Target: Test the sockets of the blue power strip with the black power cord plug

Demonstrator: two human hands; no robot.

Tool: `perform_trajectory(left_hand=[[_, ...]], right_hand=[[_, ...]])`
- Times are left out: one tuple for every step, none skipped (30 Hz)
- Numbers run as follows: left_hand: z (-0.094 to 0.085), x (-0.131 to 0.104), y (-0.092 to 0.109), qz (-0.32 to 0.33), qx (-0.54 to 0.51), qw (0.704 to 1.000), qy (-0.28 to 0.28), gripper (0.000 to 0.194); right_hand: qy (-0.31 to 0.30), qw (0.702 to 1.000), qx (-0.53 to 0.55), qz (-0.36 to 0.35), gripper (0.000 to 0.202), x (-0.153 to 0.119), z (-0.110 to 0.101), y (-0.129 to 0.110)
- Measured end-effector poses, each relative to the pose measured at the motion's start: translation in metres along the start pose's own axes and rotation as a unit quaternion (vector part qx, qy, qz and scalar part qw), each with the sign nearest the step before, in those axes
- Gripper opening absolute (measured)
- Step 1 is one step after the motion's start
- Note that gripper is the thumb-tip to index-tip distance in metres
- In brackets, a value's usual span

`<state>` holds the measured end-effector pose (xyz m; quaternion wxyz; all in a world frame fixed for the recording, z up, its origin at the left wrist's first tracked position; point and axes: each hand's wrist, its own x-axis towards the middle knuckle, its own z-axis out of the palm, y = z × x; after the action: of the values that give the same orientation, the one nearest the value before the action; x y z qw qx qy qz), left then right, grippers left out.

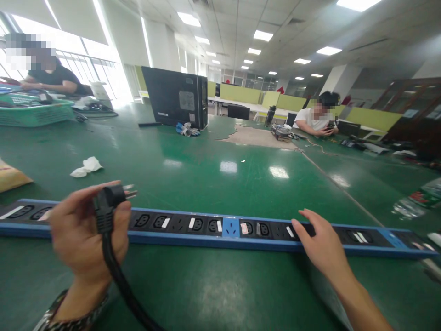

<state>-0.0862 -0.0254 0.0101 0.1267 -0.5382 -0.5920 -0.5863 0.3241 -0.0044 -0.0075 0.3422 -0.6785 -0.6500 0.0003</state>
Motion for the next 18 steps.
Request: perform_trajectory(left_hand=[[-0.005,-0.003,-0.006,-0.003,0.008,0.999,-0.052,0.048],[-0.008,-0.005,-0.01,0.008,0.009,0.994,-0.111,0.043],[-0.011,-0.007,-0.012,0.03,0.001,0.984,-0.174,0.038],[-0.011,-0.008,-0.013,0.06,-0.012,0.968,-0.244,0.035],[-0.011,-0.008,-0.013,0.088,-0.021,0.95,-0.298,0.033],[-0.009,-0.007,-0.012,0.108,-0.023,0.934,-0.34,0.032],[-0.007,-0.006,-0.012,0.119,-0.018,0.921,-0.369,0.032],[-0.005,-0.004,-0.011,0.124,-0.01,0.913,-0.388,0.033],[-0.002,-0.003,-0.011,0.128,-0.001,0.907,-0.401,0.034],[0.0,-0.002,-0.011,0.132,0.007,0.902,-0.41,0.035],[0.002,-0.002,-0.012,0.138,0.016,0.899,-0.416,0.036],[0.003,-0.002,-0.014,0.145,0.025,0.896,-0.419,0.036],[0.004,-0.002,-0.015,0.152,0.031,0.893,-0.422,0.036],[0.003,-0.002,-0.016,0.16,0.034,0.888,-0.429,0.036],[0.002,-0.002,-0.016,0.165,0.032,0.885,-0.434,0.035],[0.001,-0.003,-0.014,0.161,0.025,0.89,-0.425,0.033],[0.0,-0.002,-0.01,0.147,0.014,0.908,-0.392,0.033],[0.0,-0.002,-0.004,0.121,-0.001,0.935,-0.333,0.033]], right_hand=[[0.008,0.999,-0.03,-0.018,0.045,-0.002,0.013,0.009],[0.02,0.998,-0.05,-0.034,0.044,-0.005,0.022,0.015],[0.031,0.996,-0.064,-0.048,0.041,-0.008,0.027,0.019],[0.041,0.995,-0.071,-0.059,0.039,-0.01,0.03,0.021],[0.048,0.994,-0.074,-0.066,0.037,-0.013,0.03,0.022],[0.052,0.993,-0.077,-0.072,0.036,-0.014,0.029,0.021],[0.055,0.992,-0.079,-0.076,0.036,-0.015,0.028,0.021],[0.056,0.992,-0.08,-0.08,0.036,-0.015,0.026,0.02],[0.056,0.992,-0.079,-0.083,0.036,-0.015,0.025,0.019],[0.056,0.992,-0.079,-0.085,0.036,-0.015,0.025,0.019],[0.057,0.991,-0.08,-0.086,0.036,-0.015,0.025,0.02],[0.058,0.991,-0.08,-0.088,0.036,-0.015,0.025,0.02],[0.059,0.991,-0.081,-0.088,0.035,-0.015,0.026,0.021],[0.061,0.991,-0.081,-0.089,0.035,-0.015,0.027,0.021],[0.063,0.991,-0.08,-0.089,0.035,-0.015,0.027,0.022],[0.064,0.991,-0.079,-0.089,0.035,-0.015,0.028,0.022],[0.064,0.991,-0.078,-0.089,0.034,-0.015,0.028,0.022],[0.063,0.991,-0.078,-0.088,0.034,-0.015,0.028,0.021]])
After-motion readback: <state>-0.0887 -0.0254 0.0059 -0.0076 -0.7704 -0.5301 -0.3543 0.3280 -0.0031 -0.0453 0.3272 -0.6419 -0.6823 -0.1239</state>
